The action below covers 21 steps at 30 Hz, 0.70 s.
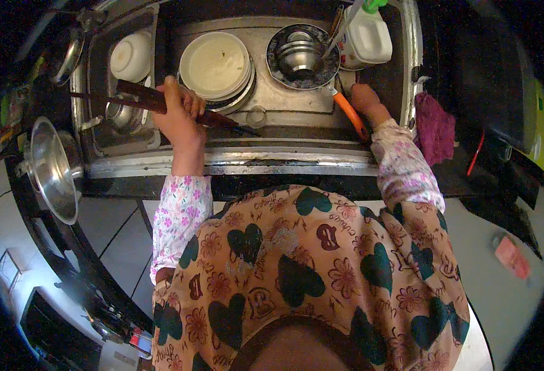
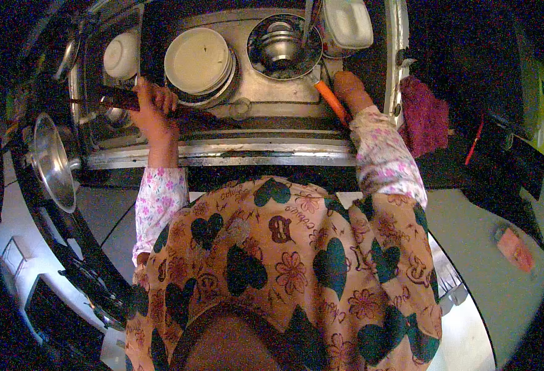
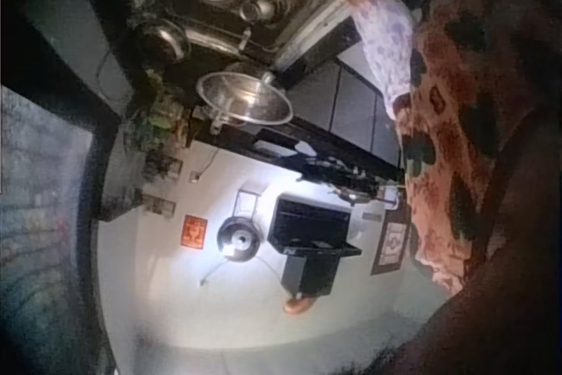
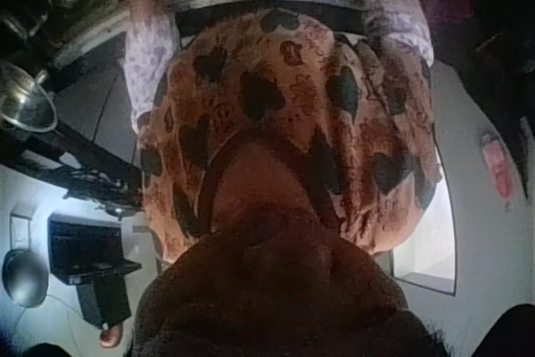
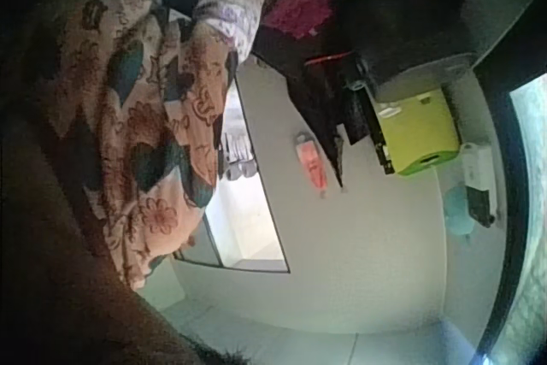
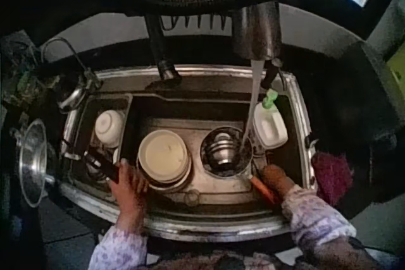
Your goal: The person washes various kitchen items in a sink, including a metal bowl, chopsticks, a small metal pot, and a white plate. They use a sponge and running water to clean each item, rinsing them thoroughly before placing them aside.
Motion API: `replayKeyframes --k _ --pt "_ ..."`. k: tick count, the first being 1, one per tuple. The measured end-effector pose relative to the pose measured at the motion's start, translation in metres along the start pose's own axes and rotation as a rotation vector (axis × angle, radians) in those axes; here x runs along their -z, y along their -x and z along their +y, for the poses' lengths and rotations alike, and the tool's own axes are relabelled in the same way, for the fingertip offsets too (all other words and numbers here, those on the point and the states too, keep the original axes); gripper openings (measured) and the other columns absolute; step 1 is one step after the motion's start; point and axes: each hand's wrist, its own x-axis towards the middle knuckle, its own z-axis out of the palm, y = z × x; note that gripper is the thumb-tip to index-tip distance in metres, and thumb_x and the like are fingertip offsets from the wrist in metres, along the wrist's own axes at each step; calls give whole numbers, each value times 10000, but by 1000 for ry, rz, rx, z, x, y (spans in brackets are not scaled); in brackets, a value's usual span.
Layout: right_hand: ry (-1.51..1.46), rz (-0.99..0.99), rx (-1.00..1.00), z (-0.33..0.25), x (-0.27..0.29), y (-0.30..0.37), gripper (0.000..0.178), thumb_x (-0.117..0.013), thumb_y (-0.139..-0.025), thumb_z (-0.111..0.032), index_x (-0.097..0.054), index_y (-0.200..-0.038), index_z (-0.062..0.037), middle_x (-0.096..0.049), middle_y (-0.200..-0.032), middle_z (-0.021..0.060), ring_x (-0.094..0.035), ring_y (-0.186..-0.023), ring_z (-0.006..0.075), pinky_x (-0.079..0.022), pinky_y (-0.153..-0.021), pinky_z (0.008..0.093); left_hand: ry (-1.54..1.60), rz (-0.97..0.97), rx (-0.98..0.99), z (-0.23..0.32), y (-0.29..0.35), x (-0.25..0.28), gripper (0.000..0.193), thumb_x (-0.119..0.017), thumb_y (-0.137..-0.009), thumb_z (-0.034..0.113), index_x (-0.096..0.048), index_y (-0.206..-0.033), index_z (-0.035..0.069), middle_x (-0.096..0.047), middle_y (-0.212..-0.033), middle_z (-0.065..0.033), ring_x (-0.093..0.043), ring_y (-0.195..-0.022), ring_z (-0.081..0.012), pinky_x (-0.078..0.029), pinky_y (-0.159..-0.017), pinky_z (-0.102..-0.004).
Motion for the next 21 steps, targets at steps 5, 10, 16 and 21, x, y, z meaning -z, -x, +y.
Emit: replayKeyframes --k 5,10,16,21 --pt "-113 -20 -154 1 -32 -9 217 -511 -798 -160 -632 -922 -30 -596 -1014 211 -576 -945 373 -472 -782 439 29 -5 16 7 4 -3 307 -545 -878 259 -373 -666 120 -302 -474 31 -289 -363 -80 -258 -361 -243" --pt "-121 95 -188 6 -40 -20 246 -507 -811 -205 -603 -912 -3 -607 -979 205 -596 -903 365 -489 -753 447 54 -6 -1 9 -3 1 336 -544 -878 276 -364 -637 124 -292 -467 32 -285 -362 -83 -252 -362 -243" --pt "11 334 -220 -7 -26 -23 244 -581 -779 -222 -599 -857 8 -629 -888 183 -623 -826 356 -522 -686 412 28 2 35 8 1 -10 335 -549 -874 274 -366 -630 136 -285 -461 40 -275 -362 -80 -245 -365 -239" --pt "-254 158 -409 -15 -44 -16 244 -582 -760 -185 -621 -900 11 -619 -960 191 -609 -853 365 -501 -734 407 34 92 61 13 1 -16 321 -549 -874 268 -368 -643 138 -298 -476 40 -276 -373 -76 -246 -374 -241"
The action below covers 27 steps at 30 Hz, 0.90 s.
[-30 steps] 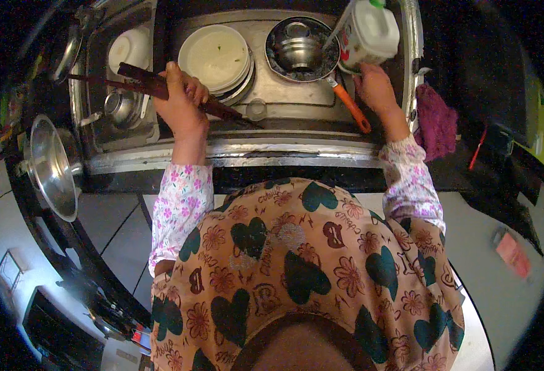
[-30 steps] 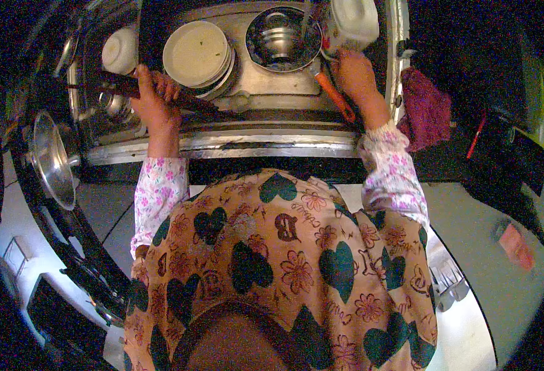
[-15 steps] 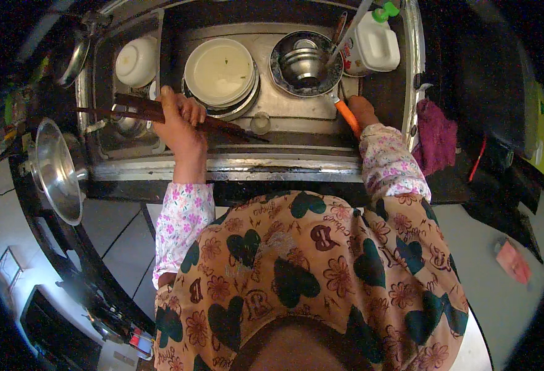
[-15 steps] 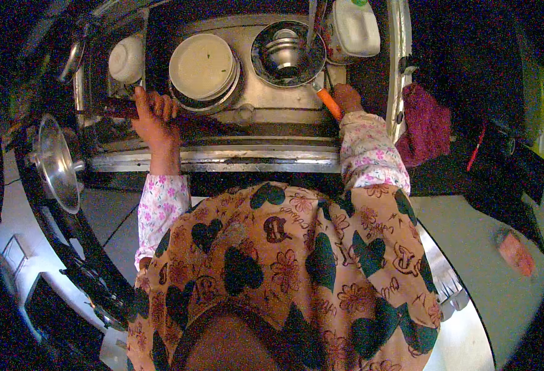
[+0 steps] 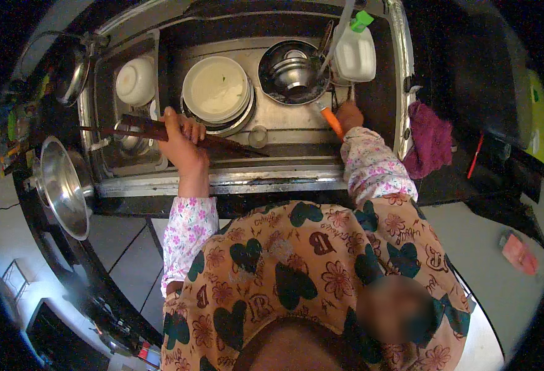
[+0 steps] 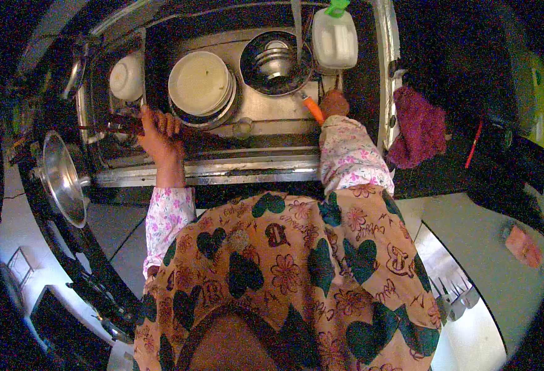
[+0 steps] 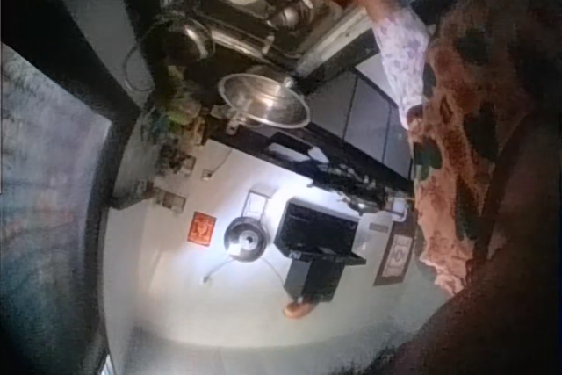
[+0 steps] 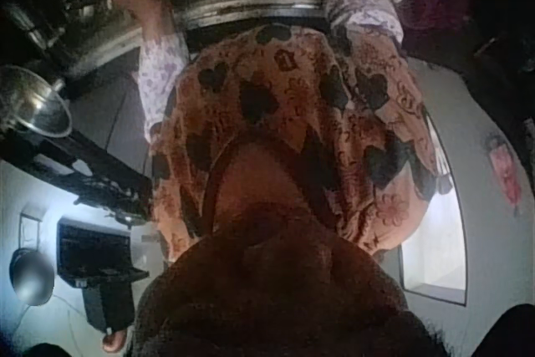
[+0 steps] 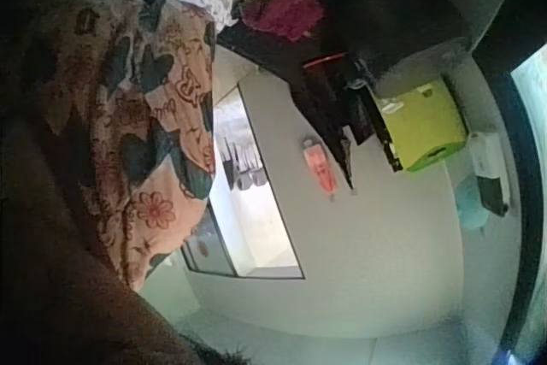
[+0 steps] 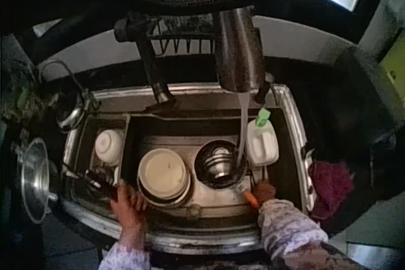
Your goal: The person washes various kitchen items in a sink, including a metal bowl, chopsticks, a small metal pot, and a white plate. They use a sponge and running water to clean each item, rinsing them thoroughly before placing them aside.
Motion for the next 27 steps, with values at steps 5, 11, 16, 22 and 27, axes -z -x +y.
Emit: replayKeyframes --k 5,11,16,22,27 --pt "-102 -106 47 10 -39 -17 271 -566 -755 -261 -654 -860 -27 -623 -922 192 -610 -843 342 -485 -728 411 -6 -18 -3 -1 0 13 322 -553 -872 288 -366 -659 135 -298 -480 39 -270 -378 -78 -249 -381 -242" --pt "-169 -96 258 24 -36 -25 304 -516 -763 -284 -642 -797 -10 -622 -778 193 -603 -658 329 -474 -590 398 75 -20 8 3 -3 25 379 -541 -878 325 -330 -623 139 -279 -479 35 -264 -380 -84 -246 -387 -246" --pt "-680 -250 -102 19 37 25 323 -528 -797 -276 -574 -863 37 -594 -712 162 -548 -469 233 -412 -408 344 188 -23 59 4 -4 21 407 -531 -877 379 -335 -620 132 -281 -484 34 -280 -396 -86 -252 -397 -250" --pt "-410 306 289 -19 91 130 252 -497 -827 -209 -603 -995 -55 -601 -972 213 -574 -897 343 -456 -774 375 216 -109 78 -3 -4 19 405 -497 -880 432 -371 -672 108 -297 -511 22 -315 -422 -106 -306 -434 -273" --pt "-781 29 563 -118 113 173 325 -529 -799 -114 -557 -1120 -72 -597 -997 187 -565 -942 340 -448 -825 382 9 -109 35 -25 3 4 419 -432 -911 426 -457 -735 47 -520 -615 -63 -527 -565 -182 -443 -563 -322"
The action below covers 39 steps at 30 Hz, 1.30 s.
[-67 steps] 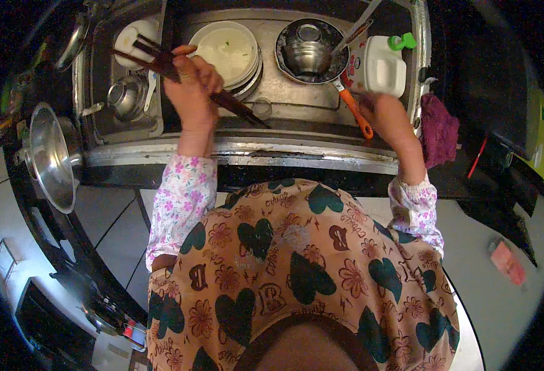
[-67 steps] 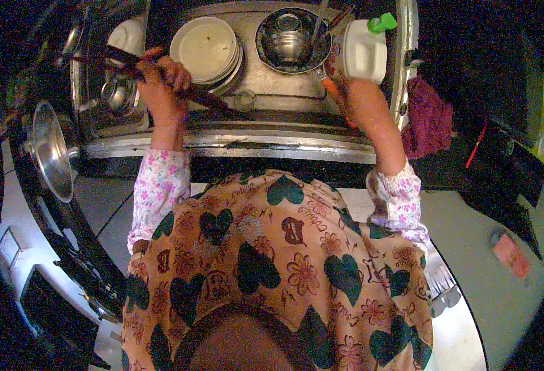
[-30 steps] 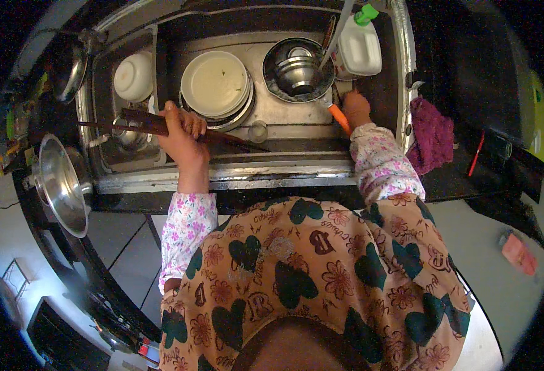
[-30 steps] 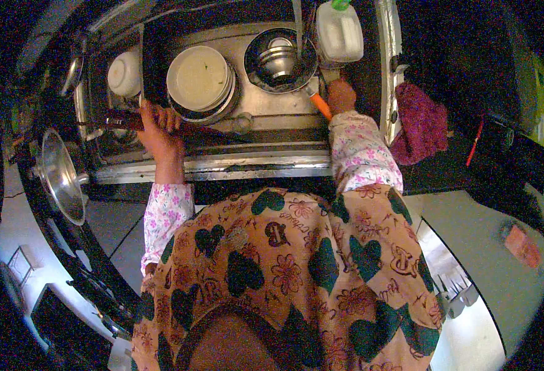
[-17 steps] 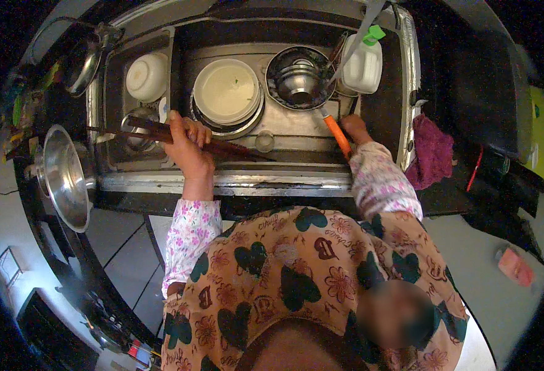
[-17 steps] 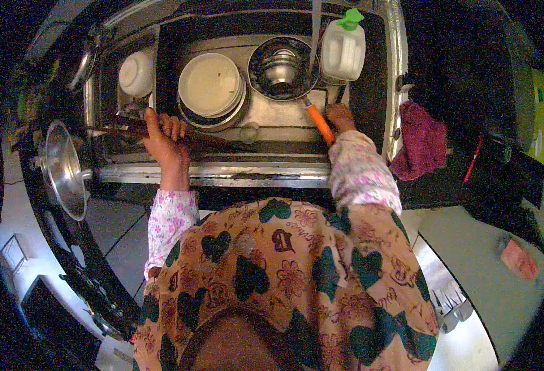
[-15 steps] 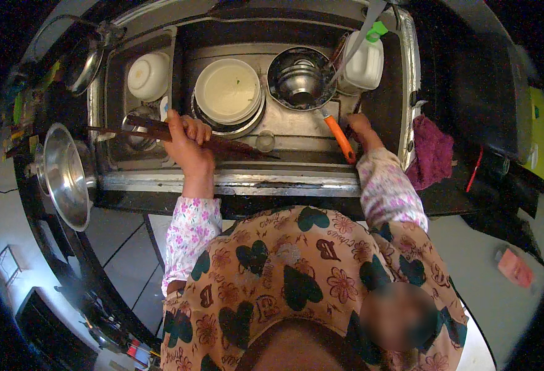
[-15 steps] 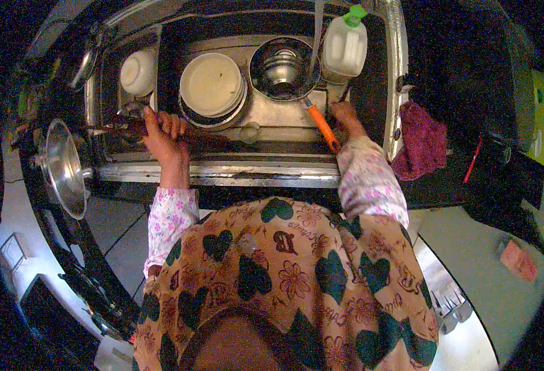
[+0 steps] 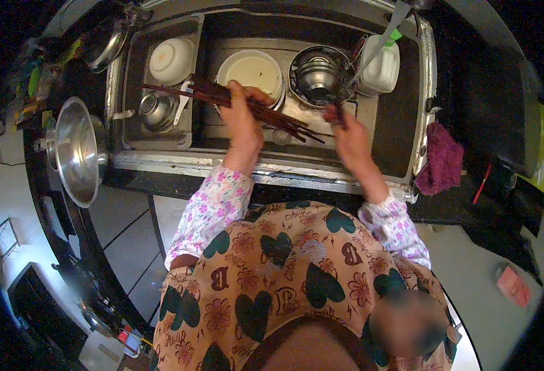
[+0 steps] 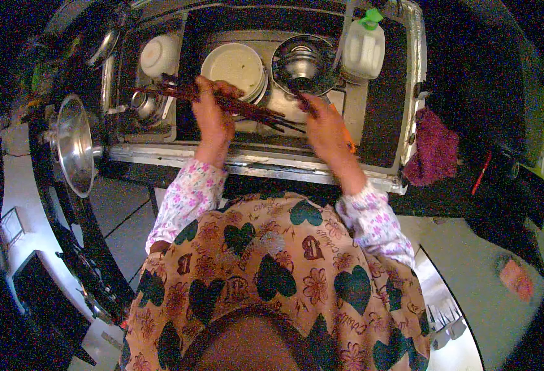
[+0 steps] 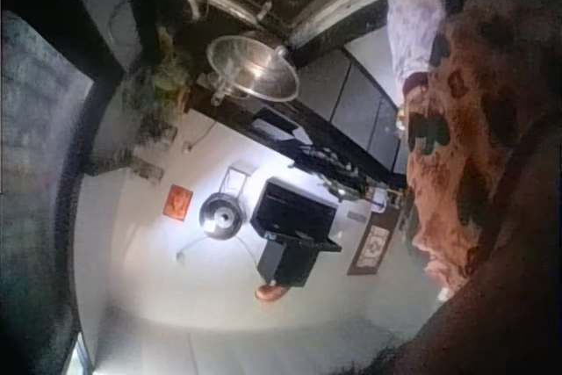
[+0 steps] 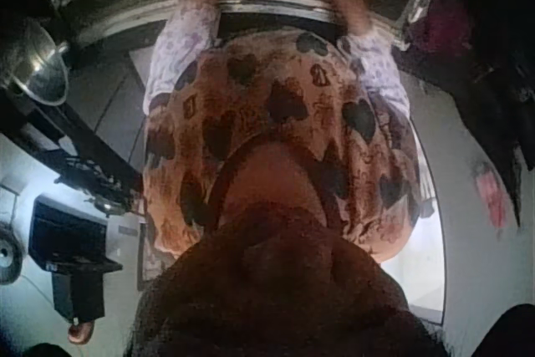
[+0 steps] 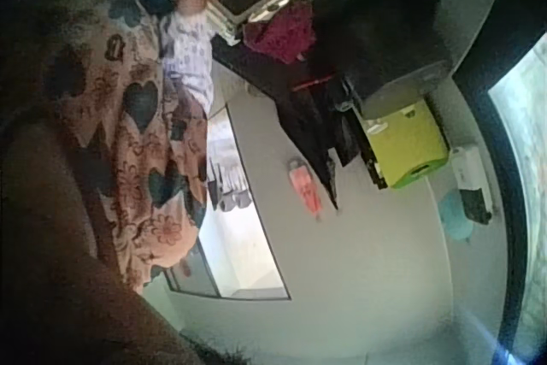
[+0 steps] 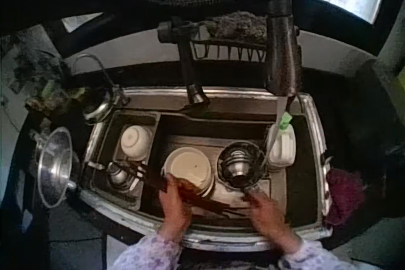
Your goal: The person washes various kitchen items in a sink, including a metal bowl, chopsticks, a small metal pot, and a white plate. They use a sponge and running water to clean each item, rinsing them thoroughly before placing them aside.
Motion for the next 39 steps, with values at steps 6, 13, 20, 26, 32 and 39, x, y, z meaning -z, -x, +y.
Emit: replayKeyframes --k 6,13,20,26,32,39 --pt "-40 -251 311 -32 -77 -30 354 -548 -825 -241 -519 -1115 -42 -610 -894 204 -583 -868 362 -462 -782 415 39 -42 75 -24 -2 7 515 -410 -907 454 -572 -867 -33 -625 -787 -142 -611 -743 -236 -483 -683 -331" --pt "-198 -428 262 -11 -89 -36 456 -662 -737 -328 -553 -1071 -37 -627 -896 195 -623 -822 324 -488 -732 374 200 -181 157 -11 14 23 500 -476 -846 518 -481 -911 22 -587 -762 -101 -598 -721 -220 -497 -659 -326" --pt "-140 -179 580 -91 -77 -66 356 -662 -664 -142 -578 -998 -48 -623 -836 173 -615 -770 341 -499 -687 378 -91 -358 -319 73 6 -12 240 -678 -779 98 -487 -909 37 -558 -788 -51 -558 -746 -136 -465 -686 -254" --pt "-163 -43 560 -64 -118 -99 350 -694 -645 -121 -573 -964 -40 -616 -878 150 -599 -816 322 -489 -707 373 -397 -356 -293 64 -13 -12 390 -717 -724 86 -492 -1039 29 -591 -949 -71 -559 -861 -137 -444 -799 -272" --pt "-116 54 473 -42 -116 -93 379 -701 -635 -164 -576 -980 -69 -599 -942 144 -557 -911 331 -459 -781 386 -307 -414 -366 40 -15 -10 636 -658 -788 230 -311 -1279 20 -505 -1194 -173 -504 -1107 -280 -399 -936 -365" --pt "-160 -65 370 -61 -113 -108 291 -659 -692 -165 -574 -954 -68 -630 -811 165 -604 -761 369 -485 -652 393 -287 -247 -513 50 -29 -18 487 -527 -880 257 -332 -1258 20 -487 -1184 -183 -497 -1099 -305 -405 -924 -397"
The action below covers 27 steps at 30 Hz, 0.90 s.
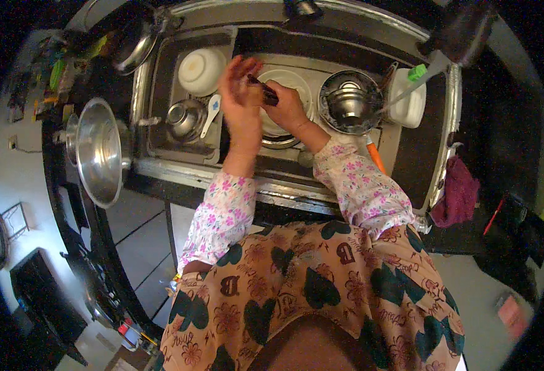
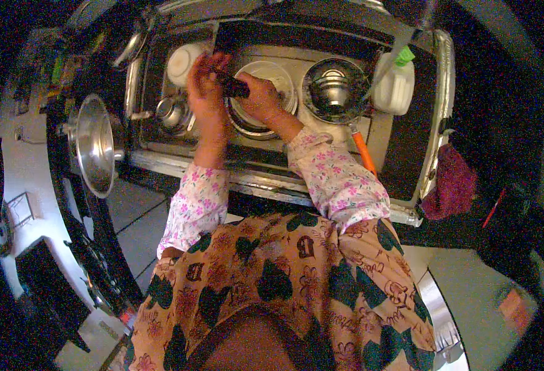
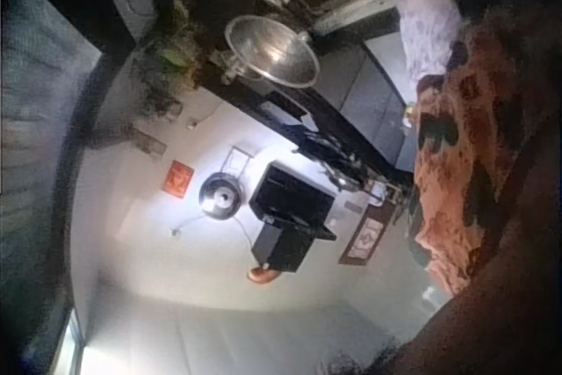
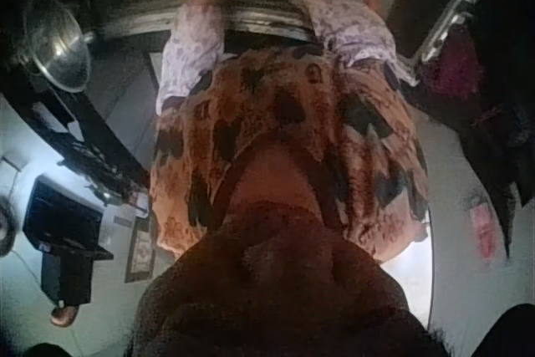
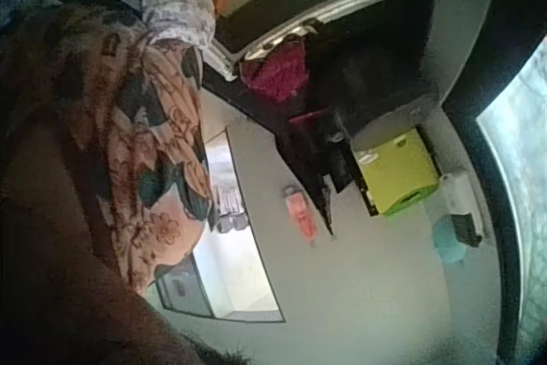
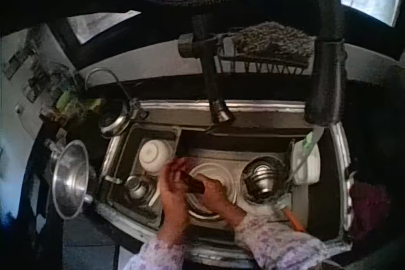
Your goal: The person washes various kitchen items in a sink, including a metal bowl, chopsticks, a small metal pot, and a white plate. They use a sponge and running water to clean each item, rinsing them thoroughly before placing them aside.
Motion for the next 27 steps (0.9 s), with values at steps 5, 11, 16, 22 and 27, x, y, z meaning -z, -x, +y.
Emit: replayKeyframes --k 5,11,16,22,27 --pt "-222 233 -313 -33 59 19 299 -672 -762 -306 -602 -815 -20 -609 -658 97 -557 -564 190 -453 -576 318 192 197 221 6 -2 6 423 -494 -894 322 -412 -1170 12 -525 -1072 -149 -546 -968 -274 -438 -878 -387" --pt "-659 538 -593 13 140 21 261 -654 -794 -255 -536 -699 -42 -509 -554 24 -468 -416 127 -375 -368 270 226 -250 749 -43 7 -61 461 -503 -875 413 -465 -1137 36 -543 -1052 -102 -545 -963 -225 -453 -816 -369" --pt "-81 457 -430 17 148 18 448 -647 -765 -392 -568 -912 24 -611 -787 139 -588 -703 269 -451 -666 419 669 -342 1051 -88 16 -123 453 -507 -858 446 -466 -1113 73 -558 -1001 -84 -553 -950 -232 -463 -782 -389" --pt "442 530 -79 21 124 39 638 -590 -760 -454 -463 -1163 24 -488 -1172 218 -443 -1077 398 -301 -939 507 1739 -355 1112 -131 49 -165 485 -418 -852 545 -476 -1111 138 -534 -1090 -74 -490 -1053 -364 -403 -863 -545" --pt "487 508 9 -16 136 46 602 -558 -802 -379 -413 -1214 35 -464 -1201 245 -418 -1126 408 -283 -975 486 1171 -605 1072 -103 33 -159 547 -350 -871 524 -374 -1292 175 -338 -1346 -101 -329 -1223 -375 -271 -976 -579"
